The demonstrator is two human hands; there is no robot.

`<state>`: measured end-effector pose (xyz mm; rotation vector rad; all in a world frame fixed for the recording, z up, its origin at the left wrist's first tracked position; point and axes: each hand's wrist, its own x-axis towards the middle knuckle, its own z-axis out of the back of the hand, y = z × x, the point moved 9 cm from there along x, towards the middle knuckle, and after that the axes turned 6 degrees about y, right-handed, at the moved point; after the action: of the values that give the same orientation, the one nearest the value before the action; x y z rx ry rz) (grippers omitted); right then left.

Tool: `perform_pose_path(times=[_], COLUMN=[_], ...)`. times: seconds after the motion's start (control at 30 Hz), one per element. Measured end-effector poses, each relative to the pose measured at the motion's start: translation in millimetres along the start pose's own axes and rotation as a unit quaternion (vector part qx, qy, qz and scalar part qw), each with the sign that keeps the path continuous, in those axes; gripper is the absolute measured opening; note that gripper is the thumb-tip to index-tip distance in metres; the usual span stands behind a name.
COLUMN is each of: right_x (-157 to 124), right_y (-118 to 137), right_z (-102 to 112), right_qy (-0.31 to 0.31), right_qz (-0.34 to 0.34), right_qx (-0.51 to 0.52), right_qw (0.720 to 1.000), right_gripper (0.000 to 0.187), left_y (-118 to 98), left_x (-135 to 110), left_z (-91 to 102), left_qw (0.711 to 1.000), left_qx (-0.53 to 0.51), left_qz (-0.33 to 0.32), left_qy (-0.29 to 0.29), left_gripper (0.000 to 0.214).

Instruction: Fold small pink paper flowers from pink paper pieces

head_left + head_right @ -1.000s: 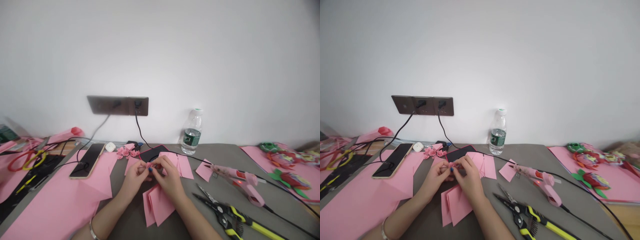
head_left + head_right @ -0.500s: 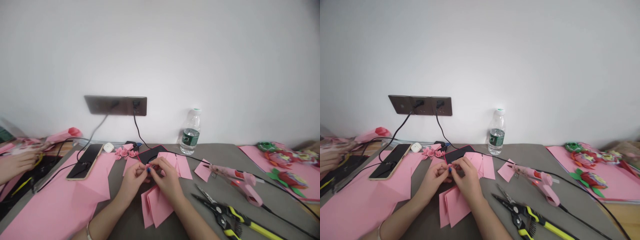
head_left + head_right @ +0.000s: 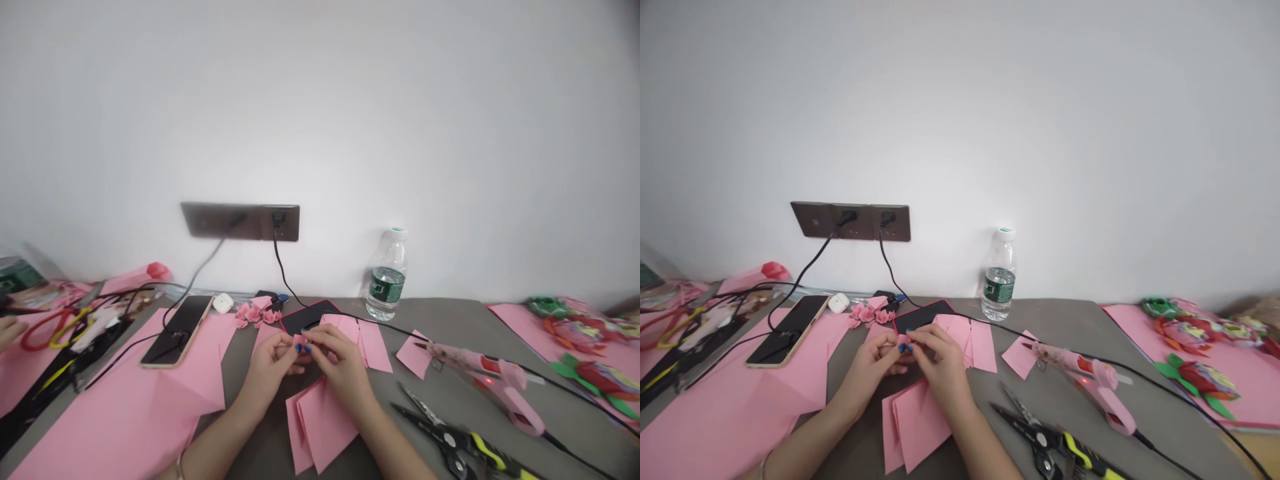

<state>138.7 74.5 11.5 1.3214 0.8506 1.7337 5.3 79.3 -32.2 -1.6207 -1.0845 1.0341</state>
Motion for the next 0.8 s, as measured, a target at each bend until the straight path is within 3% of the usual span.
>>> perform_pose_path(times=[0.5, 0.8], right_x=[1.9, 1.6], right_y=[-11.6, -8.2], right_z=[-3.1, -2.6], right_qy=[0.013, 0.009], right_qz=[-0.009, -0.03], right_qx=[0.064, 0.032], right_qw=[0.998, 0.999], right_gripper=[0.021, 0.02], left_y=[0.2, -0.8], left_x=[0.3, 0.0], left_z=[0.4, -1.9], left_qw=[1.0, 0.999], left_qx=[0.01, 0.035], left_qz=[-0.001, -0.016], left_qy=[0.009, 0.017], left_gripper=[0.047, 0.052])
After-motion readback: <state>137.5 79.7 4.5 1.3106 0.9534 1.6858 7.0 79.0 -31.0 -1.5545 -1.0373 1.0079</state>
